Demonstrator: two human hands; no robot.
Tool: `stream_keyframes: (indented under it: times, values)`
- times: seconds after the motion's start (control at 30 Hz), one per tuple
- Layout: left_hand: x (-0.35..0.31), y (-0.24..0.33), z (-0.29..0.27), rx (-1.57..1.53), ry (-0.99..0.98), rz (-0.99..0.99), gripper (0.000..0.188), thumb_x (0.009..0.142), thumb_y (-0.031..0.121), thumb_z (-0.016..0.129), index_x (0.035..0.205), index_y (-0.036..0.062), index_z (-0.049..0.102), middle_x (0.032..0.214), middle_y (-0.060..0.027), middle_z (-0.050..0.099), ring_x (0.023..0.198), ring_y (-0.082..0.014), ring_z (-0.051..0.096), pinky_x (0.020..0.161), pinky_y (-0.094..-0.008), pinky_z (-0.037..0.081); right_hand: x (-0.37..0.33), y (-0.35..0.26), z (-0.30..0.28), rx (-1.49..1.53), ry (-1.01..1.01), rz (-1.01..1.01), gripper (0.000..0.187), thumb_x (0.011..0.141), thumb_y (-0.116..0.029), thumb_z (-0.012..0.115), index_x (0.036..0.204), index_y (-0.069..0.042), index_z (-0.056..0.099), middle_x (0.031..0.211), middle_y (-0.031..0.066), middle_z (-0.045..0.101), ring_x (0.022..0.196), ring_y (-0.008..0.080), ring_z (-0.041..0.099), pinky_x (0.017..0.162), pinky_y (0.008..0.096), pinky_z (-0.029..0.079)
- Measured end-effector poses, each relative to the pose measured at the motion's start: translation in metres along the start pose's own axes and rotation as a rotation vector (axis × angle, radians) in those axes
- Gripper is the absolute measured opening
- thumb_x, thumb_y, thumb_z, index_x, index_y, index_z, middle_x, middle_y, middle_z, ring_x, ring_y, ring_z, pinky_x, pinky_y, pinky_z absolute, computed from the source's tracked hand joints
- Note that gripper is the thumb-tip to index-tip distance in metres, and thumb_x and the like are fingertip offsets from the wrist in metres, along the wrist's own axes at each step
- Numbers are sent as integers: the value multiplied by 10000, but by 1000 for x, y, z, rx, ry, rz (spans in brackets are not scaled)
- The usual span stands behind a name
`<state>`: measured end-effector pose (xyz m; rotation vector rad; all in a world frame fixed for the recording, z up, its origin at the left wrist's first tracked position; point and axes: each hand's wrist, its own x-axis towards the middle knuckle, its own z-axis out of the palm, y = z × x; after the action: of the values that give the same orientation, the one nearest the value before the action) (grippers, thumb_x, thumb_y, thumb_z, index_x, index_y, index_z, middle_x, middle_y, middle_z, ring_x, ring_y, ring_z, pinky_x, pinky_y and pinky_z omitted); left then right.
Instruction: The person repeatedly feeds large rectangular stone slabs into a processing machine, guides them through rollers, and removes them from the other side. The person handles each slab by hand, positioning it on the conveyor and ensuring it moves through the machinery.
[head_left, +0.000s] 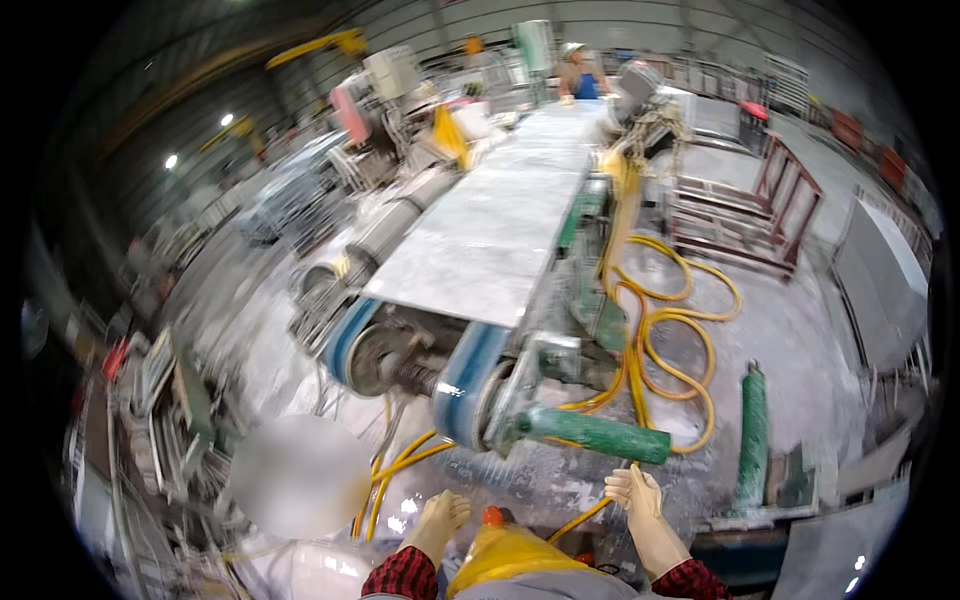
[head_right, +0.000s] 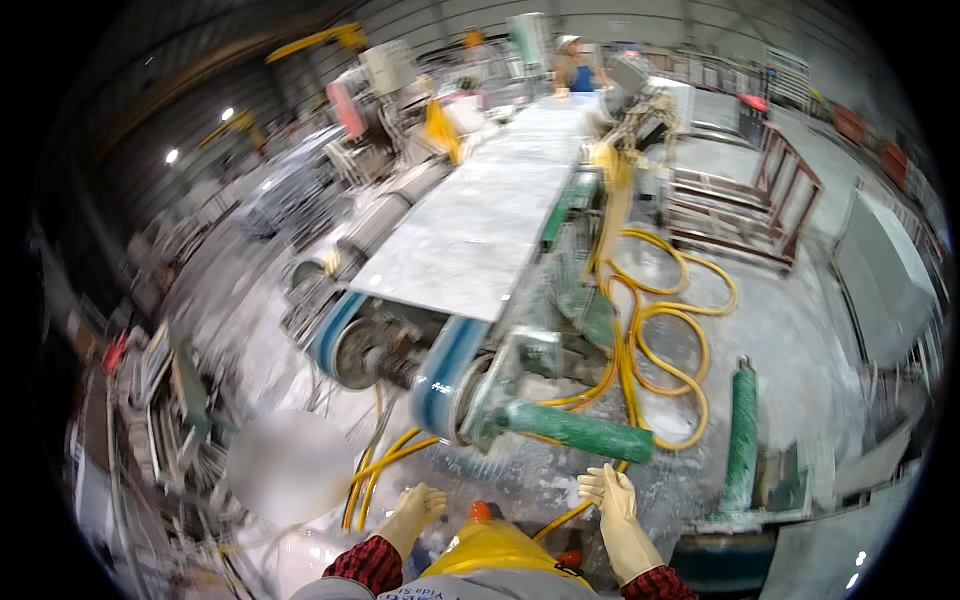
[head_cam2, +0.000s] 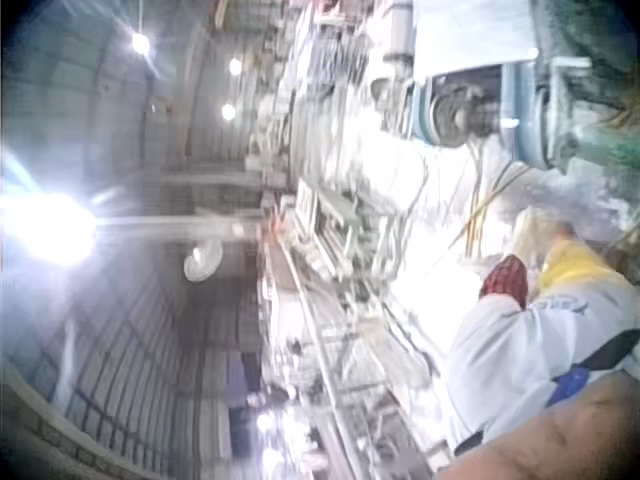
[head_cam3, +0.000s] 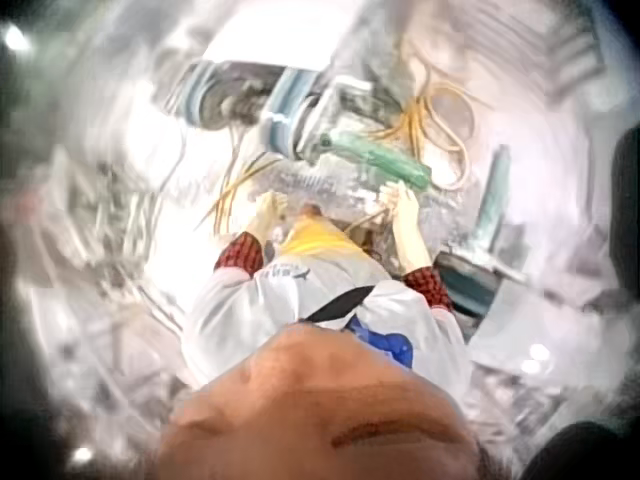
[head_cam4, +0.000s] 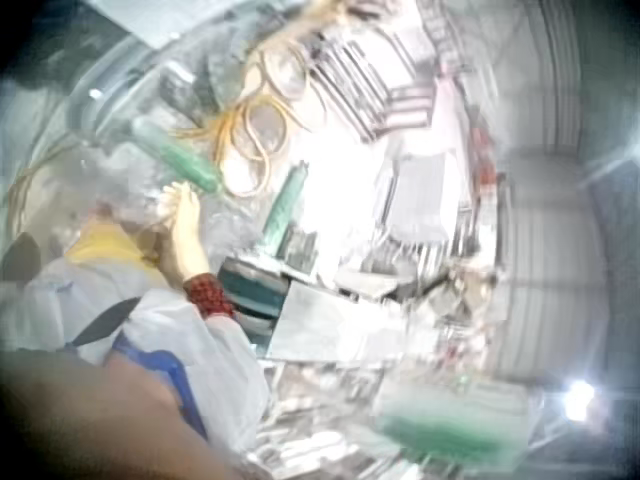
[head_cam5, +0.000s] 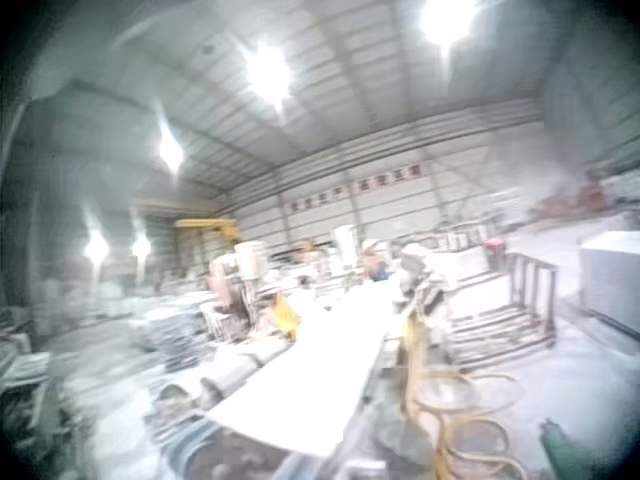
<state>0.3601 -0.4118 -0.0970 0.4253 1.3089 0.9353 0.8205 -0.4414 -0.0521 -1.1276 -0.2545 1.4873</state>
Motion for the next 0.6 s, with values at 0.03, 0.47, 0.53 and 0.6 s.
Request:
stream_keyframes:
  times: [0.03, 0.47, 0.53, 0.6]
  values:
    - [-3, -9, -16, 3, -40, 63, 391, 1130, 236, 495, 1236, -117, 626, 1150, -235, 740, 1001, -342, 753, 866, -406, 637, 6, 7, 18, -29, -36, 31, 469, 1122, -348, 606, 1243, 101, 673, 1079, 275, 772, 849, 320, 792, 742, 409, 684]
    - [9, 85, -136, -330, 307, 67, 427, 1156, 355, 496, 1322, -12, 641, 1280, -178, 756, 1110, -274, 739, 983, -402, 614, 132, 98, 268, -402, -222, 142, 497, 1110, -330, 640, 1278, 136, 610, 1006, 270, 748, 690, 301, 724, 647, 373, 675]
    - [16, 99, -167, -343, 368, 100, 417, 1156, 355, 503, 1315, -5, 641, 1286, -165, 755, 1101, -255, 742, 977, -378, 617, 148, 105, 300, -462, -317, 100, 492, 1105, -325, 655, 1273, 136, 617, 1039, 289, 754, 736, 293, 748, 659, 369, 678]
    - [24, 101, -197, -377, 461, 119, 425, 1139, 359, 527, 1331, -6, 629, 1293, -172, 752, 1106, -270, 746, 986, -396, 614, 158, 114, 330, -496, -372, 95, 521, 1092, -345, 682, 1266, 142, 622, 1076, 306, 759, 798, 295, 778, 677, 354, 677]
